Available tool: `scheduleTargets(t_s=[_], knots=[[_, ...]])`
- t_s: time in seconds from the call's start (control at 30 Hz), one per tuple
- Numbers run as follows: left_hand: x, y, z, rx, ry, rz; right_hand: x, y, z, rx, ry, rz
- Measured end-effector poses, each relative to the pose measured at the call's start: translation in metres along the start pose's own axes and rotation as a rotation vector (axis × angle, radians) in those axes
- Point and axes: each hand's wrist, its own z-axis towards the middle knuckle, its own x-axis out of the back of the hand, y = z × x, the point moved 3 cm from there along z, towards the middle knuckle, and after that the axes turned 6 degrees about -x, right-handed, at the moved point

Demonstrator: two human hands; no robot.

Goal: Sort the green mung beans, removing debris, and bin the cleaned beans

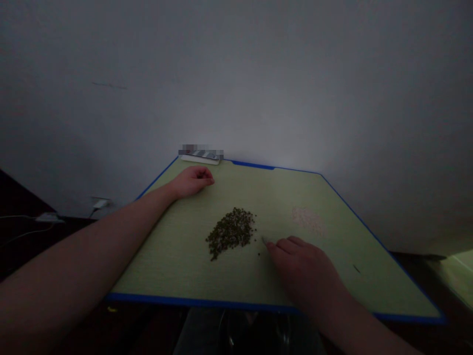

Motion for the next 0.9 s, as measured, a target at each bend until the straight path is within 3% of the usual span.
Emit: scheduleTargets(t_s=[0.13,0.27,0.47,0.67,0.77,0.9], knots=[[0.0,-0.002,0.001,-0.008,-0.006,-0.005,0.004,-0.014,0.007,0.054,-0.022,0.02],[0.0,-0.003,0.001,-0.016,-0.008,-0.004,0.005,-0.012,0.02,-0.025,-0.161,-0.009],[-0.001,0.0,0.001,0.008,-0.004,-0.008,-0.001,0.023,0.019,-0.195,-0.258,-0.071],[-0.001,0.002,0.001,0.015,-0.004,-0.007,-0.002,0.065,0.013,-0.296,-0.189,-0.082],[-0.001,0.0,0.002,0.012,-0.011,0.0,0.002,0.061,0.01,-0.249,-0.112,-0.077],[0.0,-0.002,0.002,0.007,-0.012,-0.006,0.004,0.027,0.011,-0.021,-0.112,-0.035]])
